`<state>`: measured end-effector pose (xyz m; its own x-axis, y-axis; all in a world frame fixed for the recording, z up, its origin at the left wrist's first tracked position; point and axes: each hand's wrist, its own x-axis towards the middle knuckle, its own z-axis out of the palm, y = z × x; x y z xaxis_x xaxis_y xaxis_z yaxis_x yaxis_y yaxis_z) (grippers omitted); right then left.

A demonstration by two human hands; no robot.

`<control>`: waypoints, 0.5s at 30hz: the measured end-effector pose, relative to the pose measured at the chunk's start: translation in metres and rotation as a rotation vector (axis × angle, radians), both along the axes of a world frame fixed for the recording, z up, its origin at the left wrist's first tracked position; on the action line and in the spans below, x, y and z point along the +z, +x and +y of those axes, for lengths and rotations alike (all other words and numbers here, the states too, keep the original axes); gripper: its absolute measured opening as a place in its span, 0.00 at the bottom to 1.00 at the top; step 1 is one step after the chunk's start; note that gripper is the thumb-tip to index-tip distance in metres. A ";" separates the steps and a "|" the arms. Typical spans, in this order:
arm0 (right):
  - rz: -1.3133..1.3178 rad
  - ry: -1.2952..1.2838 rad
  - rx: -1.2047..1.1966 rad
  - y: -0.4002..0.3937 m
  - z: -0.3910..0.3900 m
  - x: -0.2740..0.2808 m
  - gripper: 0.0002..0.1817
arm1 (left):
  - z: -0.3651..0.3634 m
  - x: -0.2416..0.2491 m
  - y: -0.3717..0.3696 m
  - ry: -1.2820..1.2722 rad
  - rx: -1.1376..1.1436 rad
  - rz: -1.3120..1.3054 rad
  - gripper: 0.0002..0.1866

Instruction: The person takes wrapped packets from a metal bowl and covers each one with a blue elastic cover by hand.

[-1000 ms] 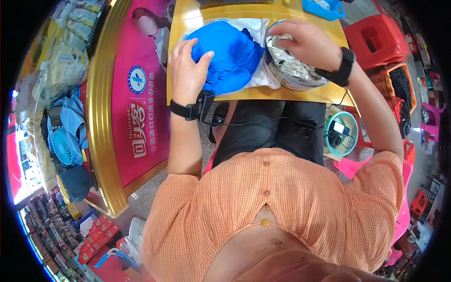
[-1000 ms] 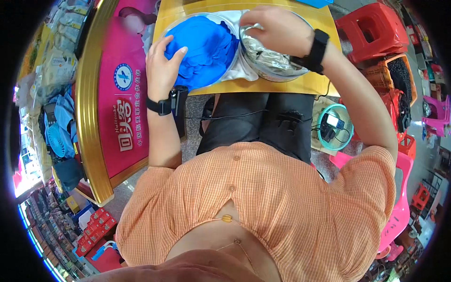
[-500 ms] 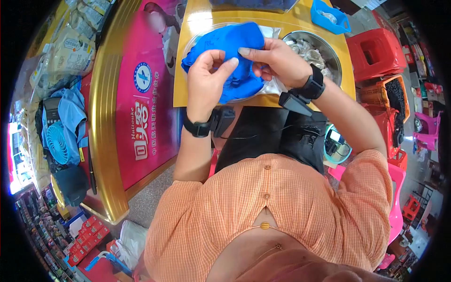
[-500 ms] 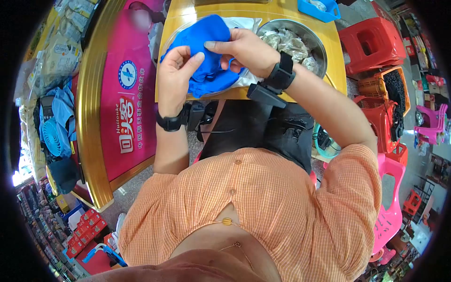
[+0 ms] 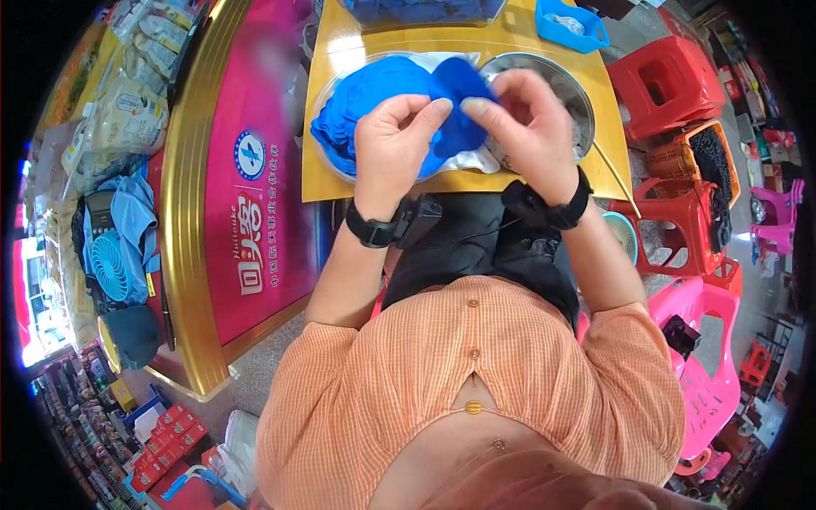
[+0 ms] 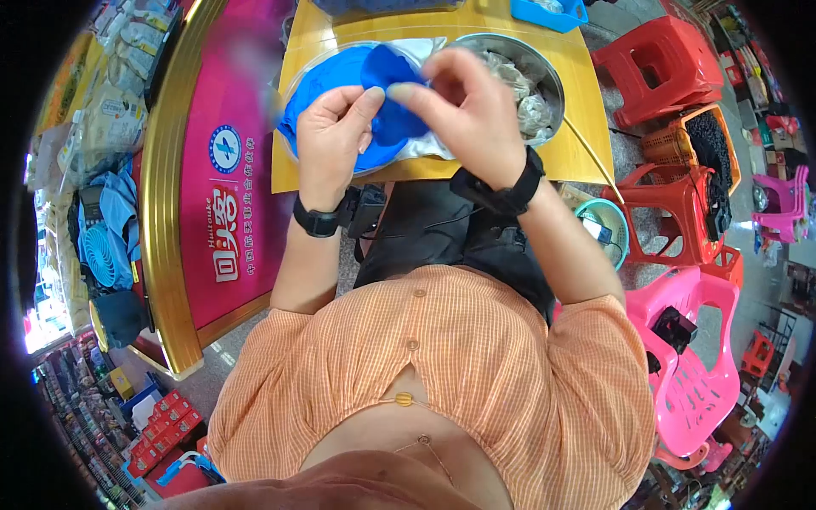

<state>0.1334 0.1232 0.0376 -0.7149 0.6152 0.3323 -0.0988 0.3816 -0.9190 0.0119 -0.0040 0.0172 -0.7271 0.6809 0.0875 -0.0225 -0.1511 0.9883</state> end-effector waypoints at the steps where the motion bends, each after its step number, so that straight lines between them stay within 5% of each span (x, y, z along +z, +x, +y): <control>1: 0.034 -0.036 0.017 0.005 -0.004 -0.002 0.17 | 0.004 0.008 0.009 -0.004 -0.008 -0.033 0.09; 6: 0.303 0.102 -0.256 0.029 -0.017 -0.004 0.21 | 0.019 0.022 0.035 0.040 -0.072 -0.009 0.09; 10: 0.238 0.179 -0.145 0.050 -0.011 0.001 0.16 | 0.027 0.031 0.048 0.022 -0.163 -0.076 0.11; 14: 0.163 -0.386 -0.001 0.063 -0.001 0.009 0.11 | 0.038 0.035 0.054 0.041 -0.376 -0.393 0.13; 15: 0.138 -0.335 -0.005 0.067 0.003 0.007 0.10 | 0.041 0.033 0.057 0.042 -0.377 -0.404 0.13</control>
